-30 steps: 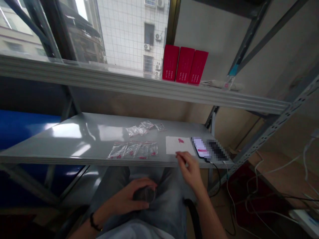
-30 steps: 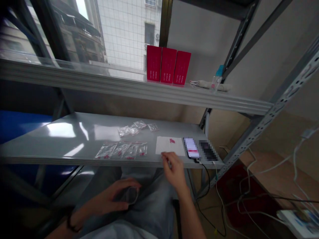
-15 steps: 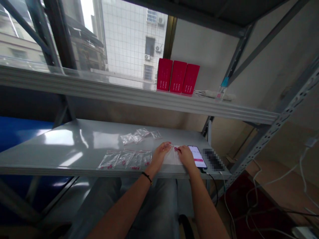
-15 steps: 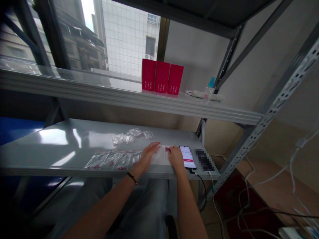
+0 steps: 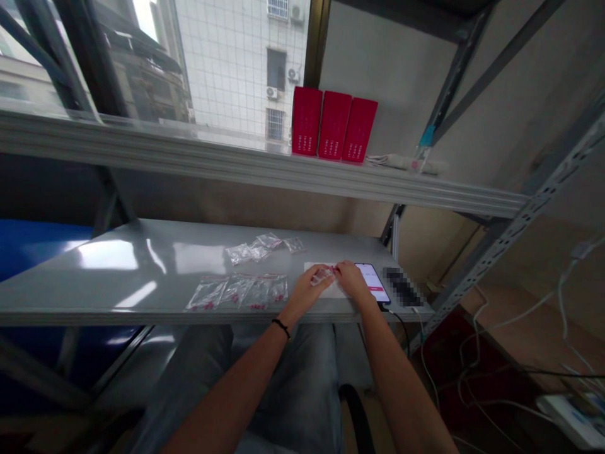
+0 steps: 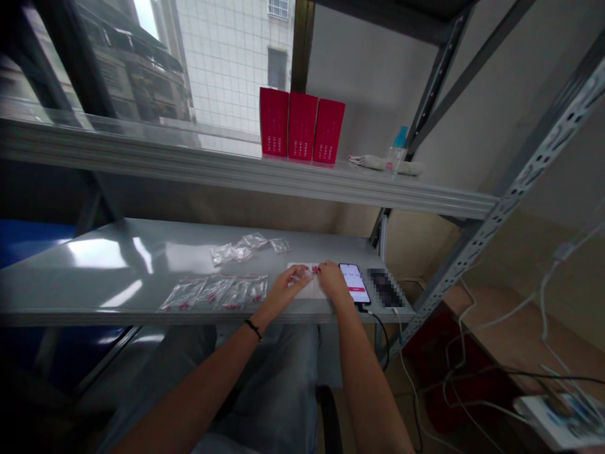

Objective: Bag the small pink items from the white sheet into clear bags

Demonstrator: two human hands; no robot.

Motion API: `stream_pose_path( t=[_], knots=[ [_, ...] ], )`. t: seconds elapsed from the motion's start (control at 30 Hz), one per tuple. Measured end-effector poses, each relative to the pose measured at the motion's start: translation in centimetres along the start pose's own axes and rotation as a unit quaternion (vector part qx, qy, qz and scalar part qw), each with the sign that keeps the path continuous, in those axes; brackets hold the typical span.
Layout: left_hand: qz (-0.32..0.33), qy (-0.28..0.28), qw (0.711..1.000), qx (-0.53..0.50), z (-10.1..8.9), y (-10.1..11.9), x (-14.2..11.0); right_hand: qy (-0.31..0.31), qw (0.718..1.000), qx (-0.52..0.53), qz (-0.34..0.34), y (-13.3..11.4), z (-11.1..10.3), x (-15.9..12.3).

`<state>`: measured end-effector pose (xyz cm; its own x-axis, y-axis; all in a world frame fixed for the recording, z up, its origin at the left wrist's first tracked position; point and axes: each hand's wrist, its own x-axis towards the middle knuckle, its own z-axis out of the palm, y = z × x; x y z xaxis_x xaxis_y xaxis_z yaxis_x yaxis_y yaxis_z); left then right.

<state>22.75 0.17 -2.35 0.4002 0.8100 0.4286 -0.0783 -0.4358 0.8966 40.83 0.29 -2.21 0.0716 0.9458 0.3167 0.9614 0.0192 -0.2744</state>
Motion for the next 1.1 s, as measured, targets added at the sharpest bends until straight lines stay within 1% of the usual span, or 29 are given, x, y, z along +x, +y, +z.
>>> stream_pose_path(
  t=[0.07,0.17,0.23,0.3,0.37,0.4,0.47,0.57,0.63,0.73,0.8,0.9,0.93,1.0,1.03,1.1],
  knots=[
    [-0.003,0.003,1.000,0.012,0.0,0.3,-0.1,0.025,0.999,0.026,0.001,0.1,-0.9,-0.3],
    [-0.005,0.007,1.000,0.020,0.0,0.5,-0.1,0.069,0.995,0.073,0.001,0.0,-2.7,-0.9],
    [-0.006,0.004,1.000,0.022,0.0,0.4,-0.1,0.087,0.988,0.128,-0.015,-0.4,-3.9,-1.4],
    [-0.007,0.001,1.000,0.025,0.0,0.2,0.0,0.078,0.971,0.219,-0.057,-1.2,-4.6,-1.9],
    [-0.008,0.001,1.000,0.027,0.0,-0.1,0.2,0.052,0.946,0.304,-0.101,-2.0,-4.9,-2.2],
    [-0.008,0.001,1.000,0.027,0.0,-0.2,0.3,0.045,0.937,0.330,-0.109,-2.3,-5.0,-2.3],
    [-0.008,0.001,1.000,0.030,-0.1,-0.4,0.4,0.059,0.930,0.353,-0.084,-2.3,-5.0,-2.6],
    [-0.020,-0.004,0.999,0.039,-0.2,-0.4,0.5,0.097,0.917,0.387,-0.012,-1.5,-5.1,-4.0],
    [-0.032,-0.003,0.998,0.046,-0.4,-0.3,0.5,0.099,0.907,0.408,0.016,-1.0,-5.0,-6.0],
    [-0.040,0.006,0.998,0.049,-0.5,-0.5,0.8,0.114,0.891,0.436,0.050,-1.6,-4.1,-11.2],
    [-0.036,0.011,0.998,0.041,-0.6,-0.9,1.1,0.105,0.887,0.447,0.055,-3.1,-2.7,-15.6],
    [-0.035,0.019,0.999,0.027,-0.7,-1.2,1.4,0.051,0.900,0.430,0.049,-6.0,-0.2,-21.7],
    [-0.034,0.022,0.999,0.026,-0.7,-1.2,1.5,0.049,0.900,0.429,0.058,-6.7,0.3,-23.2],
    [-0.022,0.027,0.999,0.032,-0.8,-0.7,1.5,0.068,0.900,0.425,0.073,-7.4,0.8,-24.9],
    [-0.011,0.029,0.999,0.039,-0.7,-0.3,1.4,0.093,0.897,0.425,0.082,-7.4,0.6,-25.2],
    [0.012,0.028,0.998,0.049,-0.5,1.0,0.6,0.151,0.884,0.431,0.104,-6.9,-0.5,-24.8]
  ],
)
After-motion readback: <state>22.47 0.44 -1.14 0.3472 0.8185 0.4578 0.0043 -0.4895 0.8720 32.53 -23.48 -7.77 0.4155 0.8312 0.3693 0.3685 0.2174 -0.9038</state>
